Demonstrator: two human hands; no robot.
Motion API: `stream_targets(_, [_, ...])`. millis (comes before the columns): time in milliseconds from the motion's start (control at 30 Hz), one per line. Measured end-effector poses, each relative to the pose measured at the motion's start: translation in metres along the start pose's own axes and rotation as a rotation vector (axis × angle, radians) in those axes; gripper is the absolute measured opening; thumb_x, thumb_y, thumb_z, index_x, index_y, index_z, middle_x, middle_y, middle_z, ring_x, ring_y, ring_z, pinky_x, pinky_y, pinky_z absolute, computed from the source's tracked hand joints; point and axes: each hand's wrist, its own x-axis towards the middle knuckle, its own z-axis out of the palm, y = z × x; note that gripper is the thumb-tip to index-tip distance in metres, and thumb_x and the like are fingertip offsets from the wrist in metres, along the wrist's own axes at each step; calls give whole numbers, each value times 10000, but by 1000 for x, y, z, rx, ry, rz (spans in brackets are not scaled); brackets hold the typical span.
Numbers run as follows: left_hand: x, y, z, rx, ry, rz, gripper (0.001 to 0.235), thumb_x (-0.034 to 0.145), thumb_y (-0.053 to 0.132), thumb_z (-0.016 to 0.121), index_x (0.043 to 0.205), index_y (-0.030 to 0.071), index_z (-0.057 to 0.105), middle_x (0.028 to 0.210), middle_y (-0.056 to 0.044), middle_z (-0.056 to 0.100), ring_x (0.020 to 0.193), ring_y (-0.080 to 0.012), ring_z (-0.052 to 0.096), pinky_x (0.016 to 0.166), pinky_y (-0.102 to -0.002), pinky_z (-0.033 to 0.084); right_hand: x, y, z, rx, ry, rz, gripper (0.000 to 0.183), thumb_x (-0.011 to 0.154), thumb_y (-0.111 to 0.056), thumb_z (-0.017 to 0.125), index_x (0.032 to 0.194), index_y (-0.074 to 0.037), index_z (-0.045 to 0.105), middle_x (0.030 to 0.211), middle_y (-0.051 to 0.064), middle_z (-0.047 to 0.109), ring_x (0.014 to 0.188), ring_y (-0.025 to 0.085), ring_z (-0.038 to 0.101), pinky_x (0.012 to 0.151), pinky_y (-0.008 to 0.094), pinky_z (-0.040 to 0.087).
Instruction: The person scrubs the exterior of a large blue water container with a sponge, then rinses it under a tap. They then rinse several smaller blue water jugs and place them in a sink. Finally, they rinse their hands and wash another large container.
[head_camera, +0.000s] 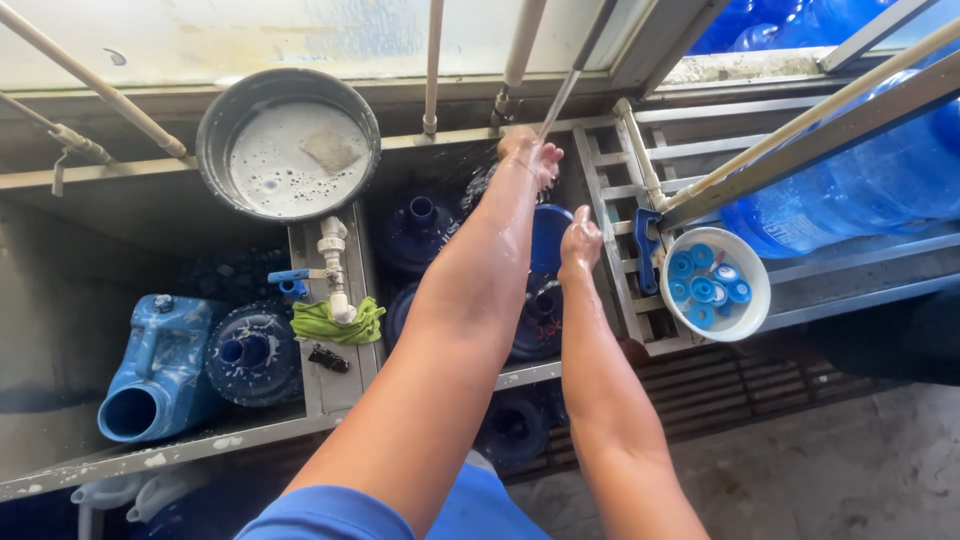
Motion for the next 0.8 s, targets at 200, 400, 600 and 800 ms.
stream_targets(200, [-14, -4, -11, -479, 45, -84, 405, 992, 177, 445, 1213, -153, 527, 804, -236, 548, 611, -312, 570, 596, -498, 557, -9, 61, 3, 246, -282, 196, 406, 919, -306, 745, 1176, -15, 625, 1074, 165, 668, 980, 285, 618, 874, 561, 539])
stream_targets(400, [-19, -5, -29, -347, -78, -20, 251, 984, -21, 457, 1116, -209, 558, 811, -269, 589, 624, -347, 630, 600, -454, 608, -8, 50, 16, 534, -620, 272, 381, 857, -81, 695, 1207, -13, 561, 1105, 169, 688, 1020, 338, 693, 845, 642, 543])
stream_targets(600, [26, -36, -78, 75, -273, 1, 194, 934, 80, 546, 753, 17, 514, 569, -87, 423, 433, -215, 389, 396, -375, 286, 26, 19, 64, 709, -701, 403, 262, 883, -32, 620, 1141, 12, 639, 1095, 194, 702, 987, 375, 718, 872, 661, 577])
stream_targets(800, [6, -61, -122, 402, -2, 326, 234, 857, 188, 614, 738, -8, 656, 613, -115, 569, 527, -223, 493, 468, -450, 369, 61, 7, 104, 604, -664, 555, 233, 934, -121, 550, 1109, -5, 650, 1051, 200, 716, 958, 376, 715, 830, 672, 538])
